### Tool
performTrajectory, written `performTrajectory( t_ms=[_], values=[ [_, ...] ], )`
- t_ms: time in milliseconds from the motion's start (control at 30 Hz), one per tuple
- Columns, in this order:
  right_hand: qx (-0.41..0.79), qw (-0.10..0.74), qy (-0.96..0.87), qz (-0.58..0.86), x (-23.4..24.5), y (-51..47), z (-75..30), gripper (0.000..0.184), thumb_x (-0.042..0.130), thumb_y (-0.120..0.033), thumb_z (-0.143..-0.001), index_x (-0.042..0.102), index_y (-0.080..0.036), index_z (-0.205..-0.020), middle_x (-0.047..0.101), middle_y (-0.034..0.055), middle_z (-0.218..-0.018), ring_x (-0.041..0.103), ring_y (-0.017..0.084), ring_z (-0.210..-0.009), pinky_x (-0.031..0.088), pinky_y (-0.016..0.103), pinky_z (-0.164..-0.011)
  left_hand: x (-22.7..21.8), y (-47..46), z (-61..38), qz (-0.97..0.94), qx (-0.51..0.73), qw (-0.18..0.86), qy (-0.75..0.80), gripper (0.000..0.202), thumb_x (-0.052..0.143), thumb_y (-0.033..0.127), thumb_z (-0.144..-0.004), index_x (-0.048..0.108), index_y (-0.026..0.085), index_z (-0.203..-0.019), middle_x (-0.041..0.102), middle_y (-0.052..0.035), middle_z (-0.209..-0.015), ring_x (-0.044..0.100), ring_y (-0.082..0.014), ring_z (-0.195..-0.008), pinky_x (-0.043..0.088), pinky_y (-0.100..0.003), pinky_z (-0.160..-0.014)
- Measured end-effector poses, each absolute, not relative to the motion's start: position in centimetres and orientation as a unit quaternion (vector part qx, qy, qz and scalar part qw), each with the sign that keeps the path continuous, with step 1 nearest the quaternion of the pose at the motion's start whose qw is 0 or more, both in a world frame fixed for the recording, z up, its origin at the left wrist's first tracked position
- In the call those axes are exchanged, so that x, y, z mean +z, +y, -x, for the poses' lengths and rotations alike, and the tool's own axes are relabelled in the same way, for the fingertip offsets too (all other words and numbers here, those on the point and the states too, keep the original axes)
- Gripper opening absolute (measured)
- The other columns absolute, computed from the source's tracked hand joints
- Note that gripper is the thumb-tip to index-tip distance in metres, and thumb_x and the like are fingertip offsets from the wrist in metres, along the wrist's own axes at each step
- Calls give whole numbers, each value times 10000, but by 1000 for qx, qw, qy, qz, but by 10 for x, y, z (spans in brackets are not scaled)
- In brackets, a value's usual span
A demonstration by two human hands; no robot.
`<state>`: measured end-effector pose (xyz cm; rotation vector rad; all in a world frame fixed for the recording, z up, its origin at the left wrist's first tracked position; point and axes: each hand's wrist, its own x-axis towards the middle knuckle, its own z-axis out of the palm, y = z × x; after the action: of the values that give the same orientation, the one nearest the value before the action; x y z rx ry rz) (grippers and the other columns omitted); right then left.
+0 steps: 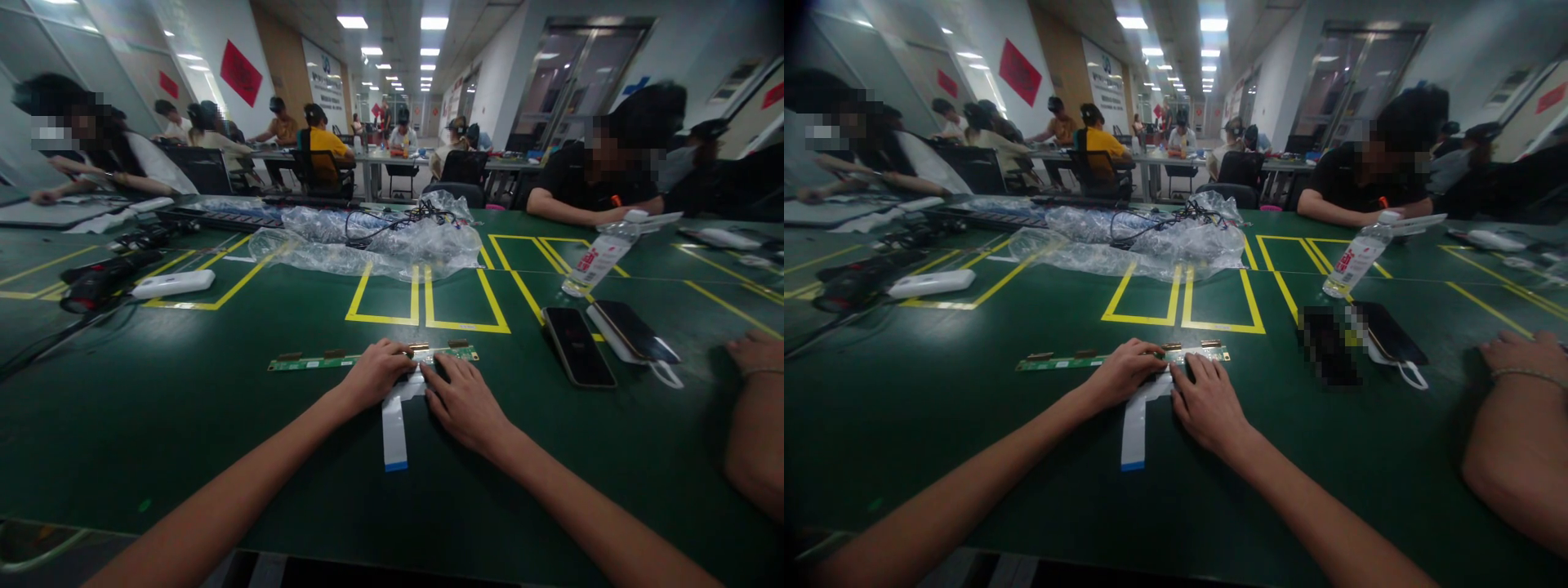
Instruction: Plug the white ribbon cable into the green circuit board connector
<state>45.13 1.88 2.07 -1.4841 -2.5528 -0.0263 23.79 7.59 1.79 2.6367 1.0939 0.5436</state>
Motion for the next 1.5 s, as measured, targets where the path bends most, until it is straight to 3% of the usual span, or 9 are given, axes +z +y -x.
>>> performTrajectory(
  t_ms=[400, 867, 1100, 1233, 1400, 1500],
  values=[
    [8, 110, -864, 491, 23, 25, -455, 454, 449, -334, -977, 533, -188, -1398, 517, 175, -1419, 461, 327, -1320, 383, 524, -1071, 15, 77, -235, -898, 201, 119, 372, 268, 484, 206, -974, 714, 239, -1107, 656, -56, -1228, 548, -199, -1033, 469, -355, -907],
    [29, 130, -865, 484, 24, 26, -460, 446, 493, -333, -962, 558, -206, -1384, 513, 167, -1441, 467, 338, -1335, 388, 558, -1085, 19, 74, -235, -901, 197, 106, 371, 282, 465, 200, -976, 701, 221, -1129, 650, -77, -1240, 548, -219, -1071, 473, -398, -925],
    [34, 138, -869, 475, 25, 24, -464, 461, 520, -328, -953, 539, -215, -1399, 506, 166, -1448, 457, 336, -1341, 380, 561, -1089, 25, 67, -237, -905, 170, 96, 379, 292, 475, 228, -971, 655, 214, -1201, 620, -89, -1302, 532, -245, -1145, 472, -437, -948],
    [62, 182, -860, 472, 24, 26, -470, 441, 497, -317, -967, 532, -225, -1397, 528, 143, -1429, 481, 300, -1323, 405, 538, -1079, 31, 60, -237, -914, 131, 80, 376, 339, 458, 273, -983, 597, 228, -1289, 596, -92, -1354, 548, -253, -1151, 471, -439, -953],
    [74, 235, -851, 464, 27, 26, -476, 402, 490, -285, -964, 564, -231, -1356, 555, 125, -1404, 489, 292, -1313, 414, 533, -1077, 32, 41, -227, -911, 81, 71, 399, 482, 480, 351, -978, 431, 265, -1449, 478, -98, -1499, 478, -274, -1331, 411, -482, -1066],
    [83, 240, -850, 462, 31, 24, -478, 386, 482, -285, -970, 575, -224, -1339, 560, 130, -1396, 501, 290, -1300, 439, 529, -1053, 28, 30, -206, -894, 67, 55, 439, 495, 457, 377, -985, 415, 279, -1469, 459, -93, -1520, 458, -274, -1364, 406, -493, -1081]
  ],
)
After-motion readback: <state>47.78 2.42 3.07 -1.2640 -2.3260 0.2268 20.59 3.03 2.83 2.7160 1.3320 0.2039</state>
